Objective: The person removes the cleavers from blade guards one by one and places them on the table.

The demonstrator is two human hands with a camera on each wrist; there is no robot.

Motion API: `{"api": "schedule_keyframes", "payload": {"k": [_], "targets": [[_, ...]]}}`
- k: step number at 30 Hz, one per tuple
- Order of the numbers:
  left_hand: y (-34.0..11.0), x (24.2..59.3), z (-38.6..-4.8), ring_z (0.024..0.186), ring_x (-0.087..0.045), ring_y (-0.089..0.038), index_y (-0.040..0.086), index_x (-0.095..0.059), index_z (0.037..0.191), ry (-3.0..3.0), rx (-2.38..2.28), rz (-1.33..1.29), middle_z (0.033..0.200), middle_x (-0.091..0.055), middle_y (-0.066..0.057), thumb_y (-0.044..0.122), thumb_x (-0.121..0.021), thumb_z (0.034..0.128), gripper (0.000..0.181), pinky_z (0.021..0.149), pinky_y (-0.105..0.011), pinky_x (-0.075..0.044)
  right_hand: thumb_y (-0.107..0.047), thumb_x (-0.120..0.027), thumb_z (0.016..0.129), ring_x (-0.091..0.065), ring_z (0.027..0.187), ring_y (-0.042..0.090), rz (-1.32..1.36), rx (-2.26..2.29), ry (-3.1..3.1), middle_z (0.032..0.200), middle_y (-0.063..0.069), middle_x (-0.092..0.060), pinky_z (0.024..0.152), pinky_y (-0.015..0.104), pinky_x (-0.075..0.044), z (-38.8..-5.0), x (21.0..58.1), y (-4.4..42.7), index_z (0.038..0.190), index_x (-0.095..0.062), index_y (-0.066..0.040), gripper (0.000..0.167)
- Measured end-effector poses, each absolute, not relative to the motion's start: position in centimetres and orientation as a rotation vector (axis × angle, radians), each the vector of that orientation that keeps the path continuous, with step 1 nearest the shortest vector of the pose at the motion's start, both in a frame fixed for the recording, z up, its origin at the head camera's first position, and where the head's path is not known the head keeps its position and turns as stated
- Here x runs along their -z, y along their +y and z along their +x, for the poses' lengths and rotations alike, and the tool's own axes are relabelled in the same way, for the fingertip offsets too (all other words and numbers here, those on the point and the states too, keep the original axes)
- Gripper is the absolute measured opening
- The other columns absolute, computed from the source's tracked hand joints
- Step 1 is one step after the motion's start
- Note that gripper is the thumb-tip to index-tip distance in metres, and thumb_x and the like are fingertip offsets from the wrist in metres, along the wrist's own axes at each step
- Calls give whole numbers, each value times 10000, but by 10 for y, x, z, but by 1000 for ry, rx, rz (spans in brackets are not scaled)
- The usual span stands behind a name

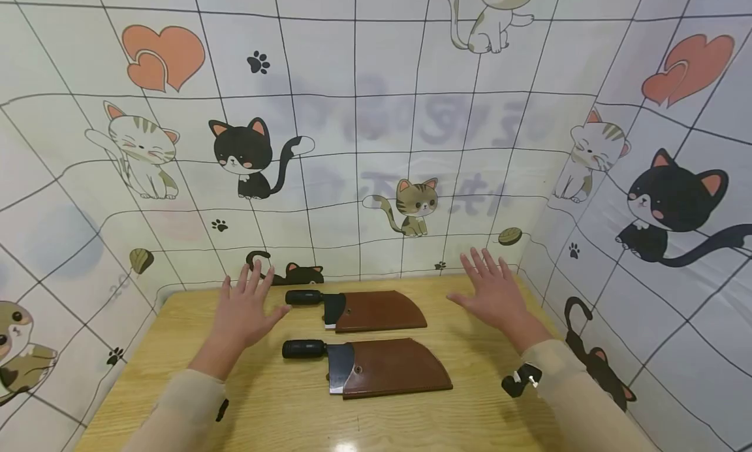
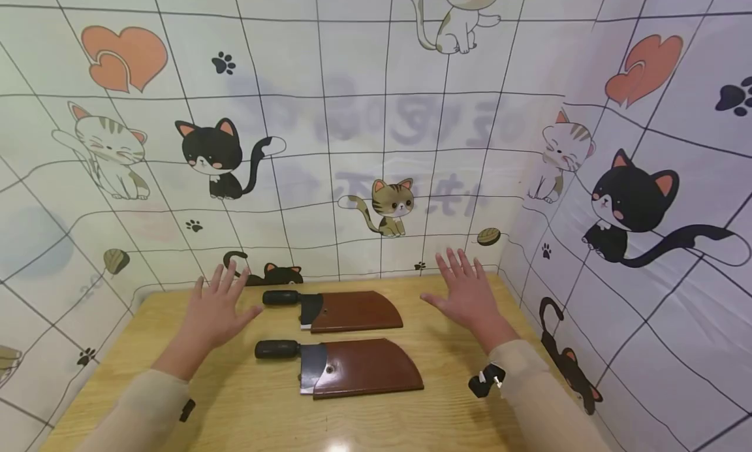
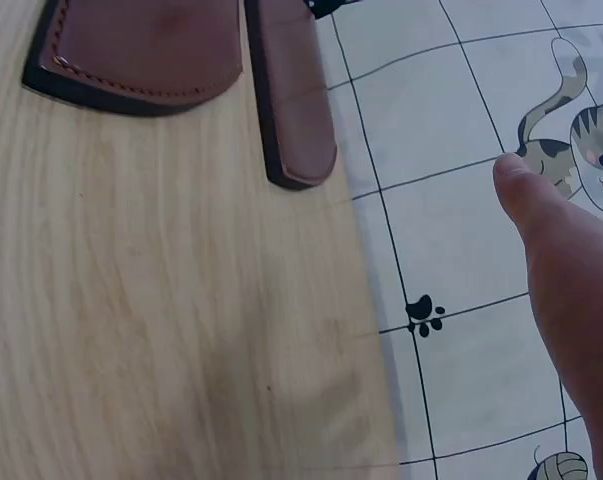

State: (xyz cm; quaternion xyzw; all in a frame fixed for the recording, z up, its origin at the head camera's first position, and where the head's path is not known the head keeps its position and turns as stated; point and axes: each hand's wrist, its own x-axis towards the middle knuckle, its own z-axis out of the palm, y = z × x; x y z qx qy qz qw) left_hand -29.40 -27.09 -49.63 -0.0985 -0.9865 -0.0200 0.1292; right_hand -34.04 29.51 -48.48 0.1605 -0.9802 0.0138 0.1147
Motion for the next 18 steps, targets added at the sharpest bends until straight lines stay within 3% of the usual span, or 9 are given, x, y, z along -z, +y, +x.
{"api": "schedule_keyframes", "payload": {"k": [6,11,18], "targets": [[-257,500,-284,1669,-161,-470,105,-308,1753,-2851,63,-335,1813,-191,-229,729,-595,1037,992,1277,-752,-131,-837,-501,1018,-136,1683,436,561,-66,-2841,1826,192,-172,1316,660,-146,-332,492,284,1772,-234,-109,1082],[-248,505,-279,1665,-188,-464,112,-334,1746,-2835,74,-380,1807,-218,-226,750,-568,1038,982,1273,-754,-151,-755,-629,1006,-238,1655,448,654,-134,-2772,1788,206,-295,1283,670,-255,-322,495,271,1740,-341,-96,1027],[-238,515,-273,1652,-228,-473,135,-325,1753,-2810,84,-457,1800,-241,-226,756,-566,1038,977,1265,-742,-206,-716,-688,994,-366,1584,483,760,-239,-2680,1721,229,-408,1229,692,-341,-309,504,257,1687,-449,-85,968]]}}
